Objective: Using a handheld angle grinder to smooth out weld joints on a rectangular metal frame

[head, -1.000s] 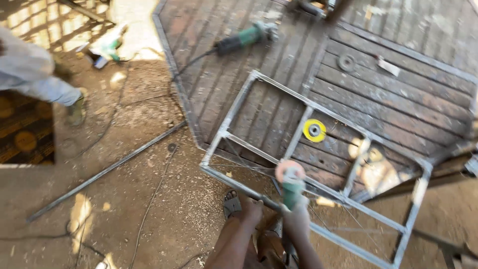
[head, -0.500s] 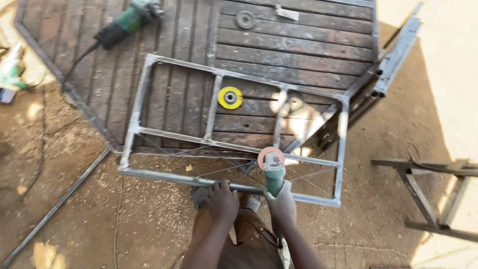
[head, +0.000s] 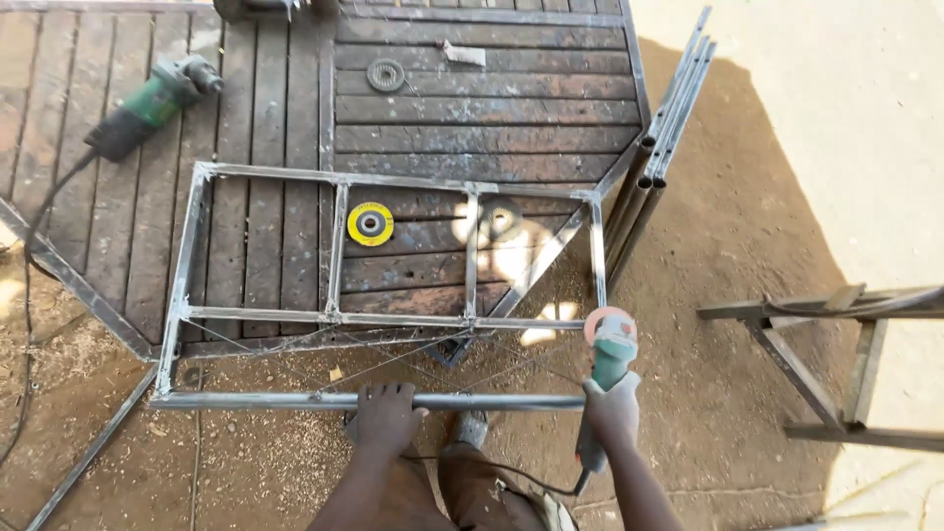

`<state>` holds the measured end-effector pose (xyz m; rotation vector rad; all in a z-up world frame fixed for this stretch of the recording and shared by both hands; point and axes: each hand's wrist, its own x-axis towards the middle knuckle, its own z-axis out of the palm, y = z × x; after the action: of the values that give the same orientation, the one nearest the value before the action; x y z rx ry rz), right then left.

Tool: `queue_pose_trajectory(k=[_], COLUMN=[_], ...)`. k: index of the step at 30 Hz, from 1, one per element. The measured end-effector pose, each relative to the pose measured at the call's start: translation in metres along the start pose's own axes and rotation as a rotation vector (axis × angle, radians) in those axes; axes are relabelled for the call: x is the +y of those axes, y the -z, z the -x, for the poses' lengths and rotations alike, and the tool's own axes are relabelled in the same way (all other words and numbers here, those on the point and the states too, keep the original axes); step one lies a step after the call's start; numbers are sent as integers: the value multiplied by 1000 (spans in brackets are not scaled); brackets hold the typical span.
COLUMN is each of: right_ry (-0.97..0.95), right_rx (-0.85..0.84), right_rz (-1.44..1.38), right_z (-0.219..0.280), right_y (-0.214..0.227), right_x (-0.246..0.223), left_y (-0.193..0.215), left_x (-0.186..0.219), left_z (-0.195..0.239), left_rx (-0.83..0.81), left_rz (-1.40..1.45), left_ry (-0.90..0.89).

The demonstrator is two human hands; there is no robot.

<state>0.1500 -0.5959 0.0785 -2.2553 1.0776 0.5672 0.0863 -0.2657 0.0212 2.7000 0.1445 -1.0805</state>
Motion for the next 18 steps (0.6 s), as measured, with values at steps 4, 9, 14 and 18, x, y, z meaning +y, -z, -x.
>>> queue_pose_trajectory(k=[4,9,14,18], right_ry=[14,142,-53,-63], right_rx=[-120,-131,-38,-87], right_rz=[42,144,-42,-44], right_z=[23,22,1,-12], right_y=[-4,-9,12,31], right_x=[-10,3,7,-19], left_y=[-20,-58,-50,-34], left_x=[6,13,36,42], left_z=[-1,-4,9,9], left_rx=[45,147,100,0], left_rz=[7,87,74,94], left_ry=[21,82,119,172])
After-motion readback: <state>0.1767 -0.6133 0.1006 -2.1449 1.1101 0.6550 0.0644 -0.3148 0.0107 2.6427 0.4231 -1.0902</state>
